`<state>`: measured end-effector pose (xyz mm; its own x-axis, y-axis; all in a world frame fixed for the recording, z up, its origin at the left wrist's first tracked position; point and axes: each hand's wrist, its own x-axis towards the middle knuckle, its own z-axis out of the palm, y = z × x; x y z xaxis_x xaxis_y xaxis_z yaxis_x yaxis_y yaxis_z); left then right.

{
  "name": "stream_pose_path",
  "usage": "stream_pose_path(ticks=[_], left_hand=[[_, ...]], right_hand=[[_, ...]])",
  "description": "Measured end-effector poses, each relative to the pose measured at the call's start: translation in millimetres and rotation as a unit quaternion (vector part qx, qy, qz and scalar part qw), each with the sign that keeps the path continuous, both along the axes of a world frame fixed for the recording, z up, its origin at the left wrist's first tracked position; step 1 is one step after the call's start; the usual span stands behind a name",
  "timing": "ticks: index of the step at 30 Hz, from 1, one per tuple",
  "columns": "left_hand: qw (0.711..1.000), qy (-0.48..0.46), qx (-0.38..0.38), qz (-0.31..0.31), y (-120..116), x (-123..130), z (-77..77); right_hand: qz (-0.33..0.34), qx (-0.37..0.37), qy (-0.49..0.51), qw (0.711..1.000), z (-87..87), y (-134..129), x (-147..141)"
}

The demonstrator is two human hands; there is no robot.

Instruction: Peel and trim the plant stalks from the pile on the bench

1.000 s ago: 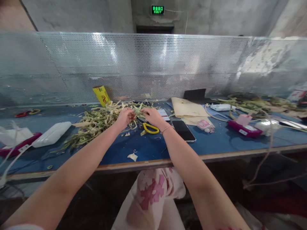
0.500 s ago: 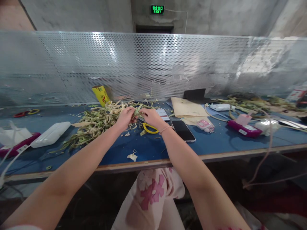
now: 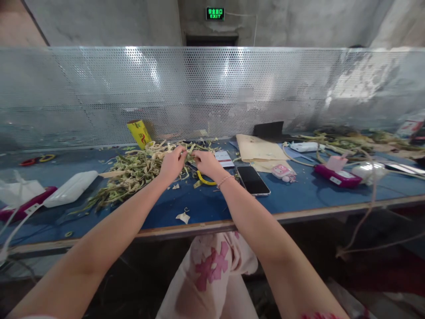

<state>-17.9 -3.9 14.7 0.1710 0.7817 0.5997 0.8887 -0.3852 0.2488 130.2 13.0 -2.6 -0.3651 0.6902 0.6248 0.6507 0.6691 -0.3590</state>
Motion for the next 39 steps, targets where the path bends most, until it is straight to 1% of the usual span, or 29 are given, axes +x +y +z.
stream_pose_path(ticks=[3,5,7,11,15,18,23,26,28,32,34,36,39], left_hand=[[0.999,0.033,0.000,0.036,-1,1,0.5],[0.998,0.034,-0.005,0.046,1,1,0.2],[0.999,0.014,-0.007,0.038,4,0,-0.7],[0.998,-0.060,-0.010,0.007,12,-3,-5.2],[0.995,-0.093,-0.017,-0.007,13,0,-10.2],[0.991,-0.126,-0.026,-0.028,12,4,-11.7],[0.978,-0.202,-0.033,-0.049,14,6,-11.6],[0.965,-0.250,-0.054,-0.065,18,5,-13.5],[0.951,-0.289,-0.080,-0.079,20,6,-15.4],[0.911,-0.374,-0.130,-0.113,21,11,-17.7],[0.895,-0.405,-0.141,-0.123,22,12,-18.1],[0.892,-0.411,-0.148,-0.120,23,12,-18.6],[0.909,-0.380,-0.143,-0.093,26,10,-20.0]], right_hand=[[0.006,0.008,-0.007,1.000,-1.0,0,-1],[0.011,0.007,-0.005,1.000,-1.0,0,-2],[0.018,-0.001,0.005,1.000,-0.5,-1,-3],[0.024,-0.039,0.029,0.999,0.9,-2,-3],[0.022,-0.054,0.031,0.998,3.6,-5,-4],[0.001,-0.037,0.004,0.999,5.8,-8,-4],[-0.032,0.001,-0.096,0.995,4.6,-9,-6],[-0.060,0.011,-0.133,0.989,2.1,-9,-9],[-0.060,0.010,-0.139,0.988,0.5,-9,-11],[-0.031,0.000,-0.113,0.993,-1.2,-5,-12],[-0.017,0.000,-0.096,0.995,-0.9,-5,-11],[-0.007,0.002,-0.074,0.997,0.5,-5,-9],[-0.006,-0.016,-0.005,1.000,4.1,-7,-6]])
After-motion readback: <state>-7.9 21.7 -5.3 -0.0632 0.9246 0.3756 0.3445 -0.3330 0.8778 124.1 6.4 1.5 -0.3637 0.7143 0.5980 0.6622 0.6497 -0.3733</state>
